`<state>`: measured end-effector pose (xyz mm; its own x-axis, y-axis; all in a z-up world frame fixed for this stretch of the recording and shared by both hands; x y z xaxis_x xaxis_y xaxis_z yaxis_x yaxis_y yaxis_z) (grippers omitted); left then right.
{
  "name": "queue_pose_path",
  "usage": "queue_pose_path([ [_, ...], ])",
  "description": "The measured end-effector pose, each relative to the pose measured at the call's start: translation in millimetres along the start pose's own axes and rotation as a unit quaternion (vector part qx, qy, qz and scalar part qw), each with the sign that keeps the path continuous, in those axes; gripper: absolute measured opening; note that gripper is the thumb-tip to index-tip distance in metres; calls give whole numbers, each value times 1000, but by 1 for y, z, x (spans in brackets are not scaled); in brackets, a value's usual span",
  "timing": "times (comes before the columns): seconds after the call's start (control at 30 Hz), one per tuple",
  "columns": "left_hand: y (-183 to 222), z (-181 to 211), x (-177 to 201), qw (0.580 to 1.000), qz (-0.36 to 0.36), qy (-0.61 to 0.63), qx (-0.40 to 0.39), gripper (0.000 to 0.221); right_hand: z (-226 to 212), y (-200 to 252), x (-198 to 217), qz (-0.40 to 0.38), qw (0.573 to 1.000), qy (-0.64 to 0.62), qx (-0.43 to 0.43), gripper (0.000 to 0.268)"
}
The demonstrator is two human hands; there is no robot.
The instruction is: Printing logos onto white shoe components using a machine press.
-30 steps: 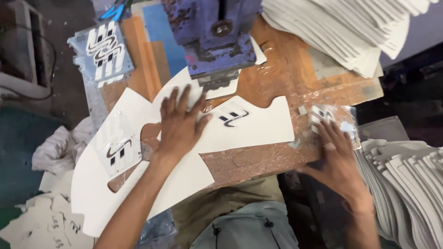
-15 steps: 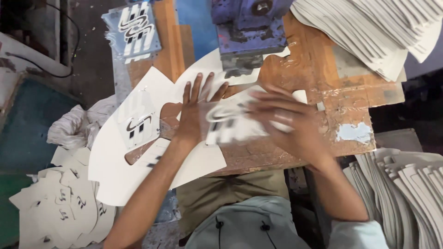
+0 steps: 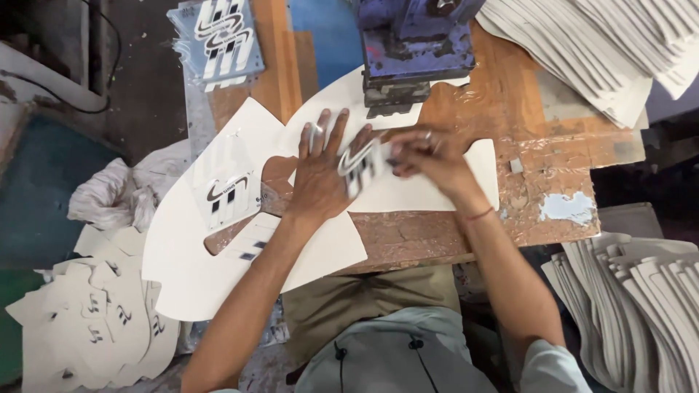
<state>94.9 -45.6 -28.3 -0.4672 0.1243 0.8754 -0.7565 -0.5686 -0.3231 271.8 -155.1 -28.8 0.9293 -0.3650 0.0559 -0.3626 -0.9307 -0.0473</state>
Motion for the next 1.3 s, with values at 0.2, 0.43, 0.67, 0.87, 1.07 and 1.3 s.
queue_pose_path([
  [0.2,-3,4,9,998,8,65,14,63,10,-39,59,219,973,25,65,16],
  [0.43,-15,-8,18,989,-20,124,75,82,5,-30,59,137,986,69,65,30],
  [0.67,-21,-3,25,996,59,63,10,71,3,-27,58,109,986,83,93,30],
  [0.87,-22,-1,27,997,48,63,14,71,6,-27,60,106,985,94,98,32],
  [1.07,-21,-1,22,998,27,57,24,71,-1,-28,56,119,983,109,87,32],
  [1.3,-23,1,23,998,14,55,25,70,6,-29,59,116,984,106,87,30],
])
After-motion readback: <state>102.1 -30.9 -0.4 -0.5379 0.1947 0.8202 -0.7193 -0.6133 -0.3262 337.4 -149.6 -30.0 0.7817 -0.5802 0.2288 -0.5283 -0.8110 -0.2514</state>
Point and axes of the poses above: each hand's wrist, its own y-axis away from the middle knuckle, its own x-axis out of the back of the hand, z = x × y, the point moved 5 cm from there along -y, towards the middle knuckle, and after that the axes turned 14 degrees about x, right-handed, at the moved point
